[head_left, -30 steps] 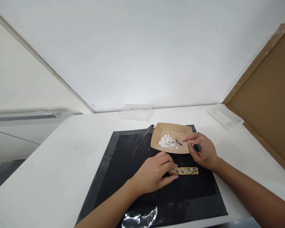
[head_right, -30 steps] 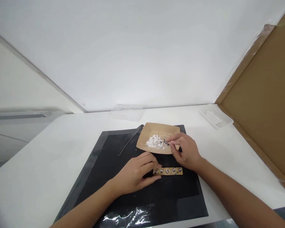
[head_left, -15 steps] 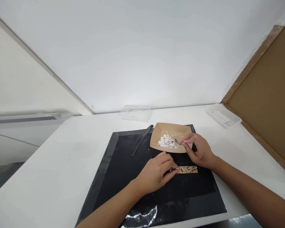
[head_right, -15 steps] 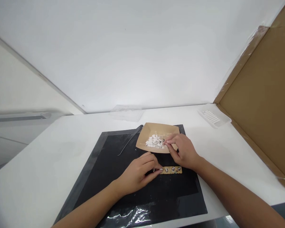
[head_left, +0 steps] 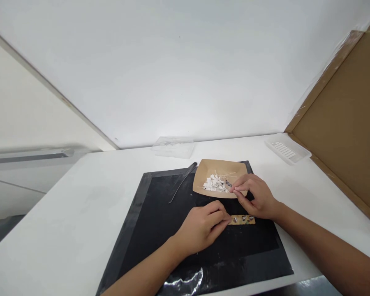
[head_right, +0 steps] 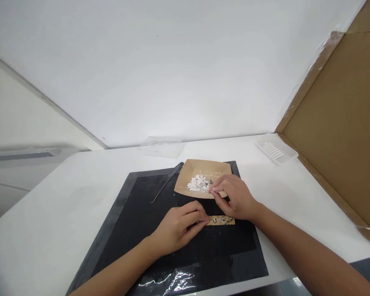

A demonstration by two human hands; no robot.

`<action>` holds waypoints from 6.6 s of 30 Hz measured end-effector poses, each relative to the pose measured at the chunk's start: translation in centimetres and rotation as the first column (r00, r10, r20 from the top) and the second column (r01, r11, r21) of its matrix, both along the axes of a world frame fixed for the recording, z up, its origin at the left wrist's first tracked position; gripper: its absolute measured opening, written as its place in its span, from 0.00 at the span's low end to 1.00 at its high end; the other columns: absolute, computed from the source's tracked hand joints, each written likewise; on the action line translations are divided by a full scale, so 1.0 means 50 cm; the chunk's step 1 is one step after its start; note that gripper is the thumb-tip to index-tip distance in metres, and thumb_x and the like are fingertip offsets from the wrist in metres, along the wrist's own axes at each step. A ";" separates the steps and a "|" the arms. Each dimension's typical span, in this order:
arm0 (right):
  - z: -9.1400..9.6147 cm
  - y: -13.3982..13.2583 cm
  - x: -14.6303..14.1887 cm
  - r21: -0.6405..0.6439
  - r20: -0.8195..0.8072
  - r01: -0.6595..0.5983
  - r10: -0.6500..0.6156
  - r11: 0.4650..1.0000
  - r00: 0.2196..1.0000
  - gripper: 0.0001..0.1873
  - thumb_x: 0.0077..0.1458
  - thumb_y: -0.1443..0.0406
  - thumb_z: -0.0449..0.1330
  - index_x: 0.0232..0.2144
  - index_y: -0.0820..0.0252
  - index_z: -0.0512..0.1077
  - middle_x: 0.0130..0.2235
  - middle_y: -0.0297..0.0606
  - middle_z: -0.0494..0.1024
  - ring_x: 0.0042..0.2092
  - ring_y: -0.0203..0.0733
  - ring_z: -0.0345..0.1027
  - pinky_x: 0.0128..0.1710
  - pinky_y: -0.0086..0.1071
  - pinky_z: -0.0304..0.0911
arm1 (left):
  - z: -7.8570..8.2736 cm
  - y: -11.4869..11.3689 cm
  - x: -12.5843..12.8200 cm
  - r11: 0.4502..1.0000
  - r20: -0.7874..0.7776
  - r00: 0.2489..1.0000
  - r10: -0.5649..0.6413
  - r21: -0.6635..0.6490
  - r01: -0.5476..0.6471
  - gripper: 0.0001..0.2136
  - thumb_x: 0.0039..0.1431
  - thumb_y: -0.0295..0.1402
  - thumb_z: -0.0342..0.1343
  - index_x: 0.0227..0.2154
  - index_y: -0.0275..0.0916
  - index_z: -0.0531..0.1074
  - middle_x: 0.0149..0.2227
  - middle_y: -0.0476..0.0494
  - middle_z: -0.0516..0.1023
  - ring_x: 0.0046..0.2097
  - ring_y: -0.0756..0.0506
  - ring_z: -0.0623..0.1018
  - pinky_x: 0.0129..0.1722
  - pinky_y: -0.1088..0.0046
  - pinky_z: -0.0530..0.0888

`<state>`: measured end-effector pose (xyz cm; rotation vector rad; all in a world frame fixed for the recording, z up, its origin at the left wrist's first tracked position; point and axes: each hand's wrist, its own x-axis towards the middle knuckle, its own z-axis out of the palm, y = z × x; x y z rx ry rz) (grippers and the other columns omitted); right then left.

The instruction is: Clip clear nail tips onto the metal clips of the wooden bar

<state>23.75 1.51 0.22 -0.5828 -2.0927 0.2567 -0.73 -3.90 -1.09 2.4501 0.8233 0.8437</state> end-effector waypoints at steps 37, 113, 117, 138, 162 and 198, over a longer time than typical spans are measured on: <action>-0.004 0.004 0.003 -0.019 0.023 -0.017 0.018 1.000 1.000 0.11 0.63 0.73 0.62 0.42 0.51 0.68 0.39 0.36 0.84 0.40 0.45 0.80 0.41 0.42 0.75 | 0.028 0.033 -0.045 0.992 -0.137 0.990 -0.046 0.114 0.062 0.04 0.72 0.33 0.58 0.40 0.40 0.76 0.35 0.49 0.82 0.32 0.51 0.81 0.31 0.78 0.73; -0.002 0.003 -0.003 -0.013 0.032 -0.079 0.079 0.997 0.996 0.13 0.63 0.74 0.61 0.45 0.53 0.67 0.40 0.39 0.81 0.41 0.44 0.76 0.40 0.39 0.75 | -0.008 0.007 0.028 0.998 0.032 0.999 0.035 0.054 -0.036 0.07 0.70 0.30 0.61 0.46 0.41 0.82 0.41 0.42 0.84 0.43 0.44 0.80 0.44 0.67 0.80; -0.001 0.003 -0.004 -0.002 0.037 -0.073 0.073 0.997 0.997 0.12 0.64 0.73 0.60 0.45 0.53 0.67 0.39 0.39 0.81 0.41 0.44 0.76 0.39 0.39 0.75 | -0.010 0.006 0.032 0.998 0.034 0.998 0.054 0.039 -0.055 0.05 0.70 0.30 0.62 0.44 0.41 0.82 0.40 0.43 0.84 0.44 0.44 0.80 0.44 0.67 0.80; 0.005 0.001 -0.001 -0.036 0.061 -0.090 0.093 0.995 0.994 0.12 0.64 0.73 0.61 0.44 0.52 0.67 0.39 0.39 0.82 0.41 0.44 0.76 0.40 0.39 0.74 | 0.013 -0.001 0.022 0.980 0.095 0.985 0.142 0.128 -0.154 0.03 0.67 0.28 0.64 0.36 0.40 0.79 0.31 0.46 0.81 0.37 0.46 0.76 0.37 0.70 0.76; 0.000 0.002 0.002 -0.051 0.067 -0.097 0.100 0.994 0.993 0.11 0.64 0.72 0.61 0.45 0.52 0.68 0.39 0.38 0.82 0.41 0.45 0.77 0.40 0.39 0.74 | -0.004 0.003 0.013 0.986 0.104 0.989 0.104 0.119 -0.116 0.02 0.67 0.27 0.64 0.40 0.39 0.81 0.34 0.46 0.83 0.37 0.46 0.78 0.37 0.70 0.78; 0.119 -0.045 0.054 -0.416 0.550 0.039 0.218 0.908 0.806 0.04 0.64 0.61 0.65 0.40 0.52 0.79 0.34 0.30 0.80 0.34 0.36 0.72 0.34 0.32 0.55 | 0.007 0.015 -0.011 0.991 -0.039 0.999 -0.026 0.127 0.031 0.04 0.71 0.27 0.59 0.44 0.39 0.78 0.40 0.44 0.82 0.41 0.47 0.80 0.40 0.72 0.79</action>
